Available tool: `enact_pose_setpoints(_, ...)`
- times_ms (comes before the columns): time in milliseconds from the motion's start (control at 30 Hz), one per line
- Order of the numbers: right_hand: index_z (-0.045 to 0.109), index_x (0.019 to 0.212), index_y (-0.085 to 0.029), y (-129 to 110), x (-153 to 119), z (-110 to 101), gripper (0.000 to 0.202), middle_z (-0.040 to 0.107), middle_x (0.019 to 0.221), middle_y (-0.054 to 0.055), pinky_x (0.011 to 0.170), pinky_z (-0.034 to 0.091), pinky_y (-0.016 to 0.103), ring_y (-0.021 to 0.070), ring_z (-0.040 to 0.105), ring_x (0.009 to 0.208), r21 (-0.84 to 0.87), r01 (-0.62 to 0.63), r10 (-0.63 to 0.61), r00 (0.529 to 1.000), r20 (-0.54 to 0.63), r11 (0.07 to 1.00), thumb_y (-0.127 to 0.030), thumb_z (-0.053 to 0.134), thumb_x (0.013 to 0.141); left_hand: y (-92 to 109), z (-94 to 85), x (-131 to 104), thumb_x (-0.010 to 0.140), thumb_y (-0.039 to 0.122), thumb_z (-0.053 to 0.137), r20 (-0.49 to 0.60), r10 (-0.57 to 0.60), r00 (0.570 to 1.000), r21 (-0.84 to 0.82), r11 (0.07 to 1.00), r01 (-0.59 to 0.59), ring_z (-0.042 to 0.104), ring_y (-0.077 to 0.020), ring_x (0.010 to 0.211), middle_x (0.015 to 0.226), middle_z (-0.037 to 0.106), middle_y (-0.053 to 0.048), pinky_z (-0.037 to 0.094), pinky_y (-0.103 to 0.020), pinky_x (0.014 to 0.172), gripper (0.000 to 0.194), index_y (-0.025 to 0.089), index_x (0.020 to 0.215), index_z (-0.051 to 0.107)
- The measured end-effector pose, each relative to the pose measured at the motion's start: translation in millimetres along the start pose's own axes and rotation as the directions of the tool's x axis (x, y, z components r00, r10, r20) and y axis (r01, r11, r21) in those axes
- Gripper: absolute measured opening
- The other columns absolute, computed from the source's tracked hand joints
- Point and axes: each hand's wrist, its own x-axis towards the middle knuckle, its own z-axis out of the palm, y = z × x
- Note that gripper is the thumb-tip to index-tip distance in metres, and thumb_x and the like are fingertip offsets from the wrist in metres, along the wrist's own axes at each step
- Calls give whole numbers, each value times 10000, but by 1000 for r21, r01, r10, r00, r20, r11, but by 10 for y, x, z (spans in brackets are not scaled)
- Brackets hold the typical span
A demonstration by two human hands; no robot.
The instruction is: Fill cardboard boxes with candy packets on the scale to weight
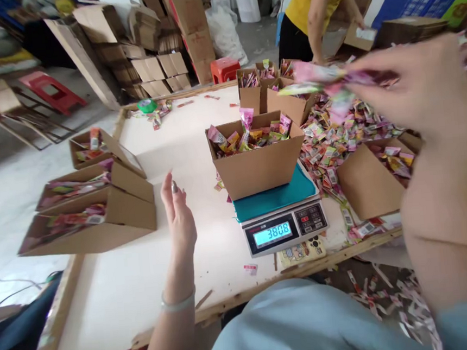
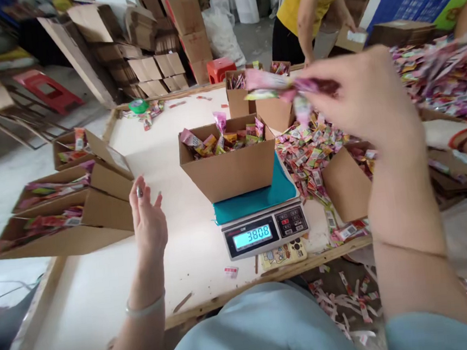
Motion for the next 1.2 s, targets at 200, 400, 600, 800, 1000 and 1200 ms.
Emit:
enact_pose_setpoints(200, 821, 1059, -205, -442, 608, 640, 440, 767, 1003, -19, 1229, 483, 604, 278, 725, 1232, 265, 201, -276, 917, 288, 943, -619, 766, 921, 28, -122, -84, 1027, 726, 466, -18, -28, 999, 0, 1000, 28, 316, -284, 1693, 1783, 388, -59, 379, -482, 1352, 655, 374, 1579, 496)
enact_pose_setpoints(400, 726, 1352, -341, 211, -420, 747, 468, 744, 1333, 58, 940, 653, 429, 264, 738, 1147, 412, -150, 174, 984, -22, 899, -599, 731, 961, -205, -354, -129, 981, 779, 513, -78, -119, 990, -52, 992, 115, 264, -299, 1710, 1772, 393, -50, 326, -538, 1376, 676, 387, 1532, 522)
enact_pose_setpoints(600, 650, 1411, -156, 1004, -1839, 1594, 662, 685, 1384, 252, 1154, 535, 533, 375, 669, 1295, 123, -499, 449, 845, 291, 858, -599, 708, 923, -326, -296, -155, 896, 841, 591, -82, -207, 975, -87, 976, 200, 256, -329, 1704, 1776, 375, -92, 276, -583, 1383, 797, 334, 1509, 542)
enact_pose_setpoints(800, 436, 1660, -38, 875, -2153, 2256, 786, 180, 1775, 310, 1252, 382, 692, 521, 295, 1624, -277, -419, 497, 638, 588, 865, -372, 603, 969, -162, -168, -190, 899, 846, 594, -70, -211, 975, -123, 972, 201, 241, -317, 1708, 1781, 362, -81, 250, -555, 1392, 754, 357, 1473, 563)
enact_pose_setpoints(1000, 728, 1407, -157, 911, -2100, 2235, 502, 546, 1616, 203, 1109, 563, 549, 384, 633, 1359, -129, -505, 495, 708, 504, 854, -265, 454, 1000, -171, -227, -201, 884, 847, 614, -93, -212, 973, -119, 972, 201, 263, -309, 1699, 1753, 397, -86, 261, -544, 1387, 752, 356, 1452, 575)
enact_pose_setpoints(1200, 759, 892, -79, 951, -1607, 1758, 463, 707, 769, 217, 760, 564, 408, 293, 686, 760, -106, -595, 602, 762, 239, 797, -377, 432, 1031, -208, -186, -180, 904, 838, 596, -91, -203, 975, -121, 974, 191, 274, -320, 1695, 1747, 404, -93, 292, -534, 1371, 741, 348, 1459, 576)
